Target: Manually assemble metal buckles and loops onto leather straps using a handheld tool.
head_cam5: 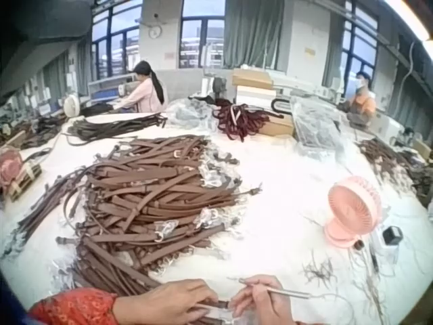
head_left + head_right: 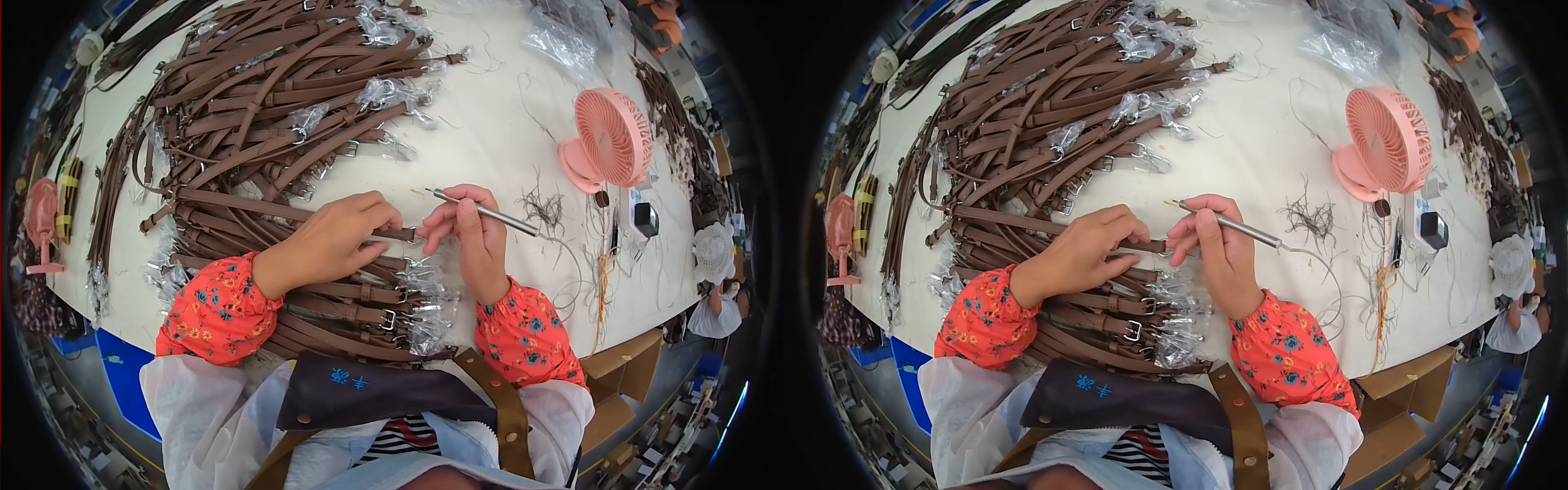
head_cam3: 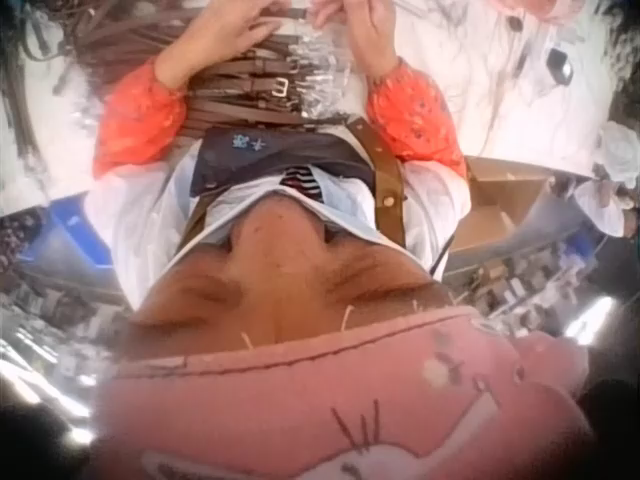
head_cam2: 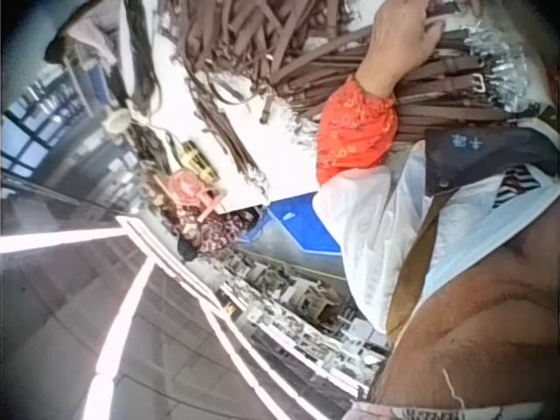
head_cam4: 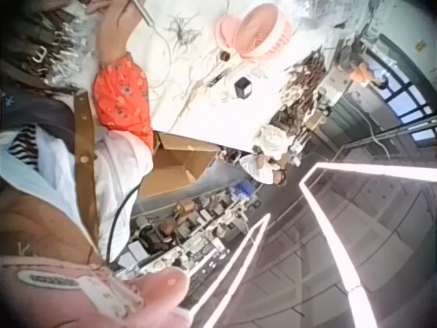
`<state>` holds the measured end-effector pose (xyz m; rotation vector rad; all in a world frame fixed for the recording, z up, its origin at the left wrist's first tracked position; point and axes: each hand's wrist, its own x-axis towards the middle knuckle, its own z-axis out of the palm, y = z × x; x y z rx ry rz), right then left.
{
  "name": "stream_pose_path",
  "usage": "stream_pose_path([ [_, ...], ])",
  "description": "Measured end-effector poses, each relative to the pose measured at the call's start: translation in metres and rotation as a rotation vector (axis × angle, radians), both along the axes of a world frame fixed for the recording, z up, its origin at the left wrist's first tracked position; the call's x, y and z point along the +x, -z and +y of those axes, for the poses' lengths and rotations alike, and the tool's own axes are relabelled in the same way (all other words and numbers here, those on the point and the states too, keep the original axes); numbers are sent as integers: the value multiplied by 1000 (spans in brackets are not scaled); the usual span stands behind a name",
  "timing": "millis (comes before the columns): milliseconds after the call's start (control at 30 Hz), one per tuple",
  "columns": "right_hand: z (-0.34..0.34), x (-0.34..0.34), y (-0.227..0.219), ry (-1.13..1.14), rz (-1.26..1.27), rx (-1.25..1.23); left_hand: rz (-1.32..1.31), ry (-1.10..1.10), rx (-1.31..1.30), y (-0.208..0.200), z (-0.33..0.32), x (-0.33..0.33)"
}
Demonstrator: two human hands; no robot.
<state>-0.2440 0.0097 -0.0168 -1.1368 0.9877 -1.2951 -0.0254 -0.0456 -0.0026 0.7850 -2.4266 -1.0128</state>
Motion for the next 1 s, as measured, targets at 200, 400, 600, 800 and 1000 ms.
stream_pose_path([
  [200, -2, 3, 0, 47, -46, -9, -9, 53, -170, 0, 3, -3],
  [400, -3, 3, -1, 82, -49, 16, -69, 115, -290, 3, 2, -7],
  [600, 0, -4, 1, 18, 33, 35, -58, 86, -162, 6, 0, -8],
  [800, 3, -4, -2, -56, 201, 91, -55, 0, 35, 9, -6, -5],
  [1000, 2, -3, -7, -123, 284, 129, -44, 6, 25, 5, -7, -4],
])
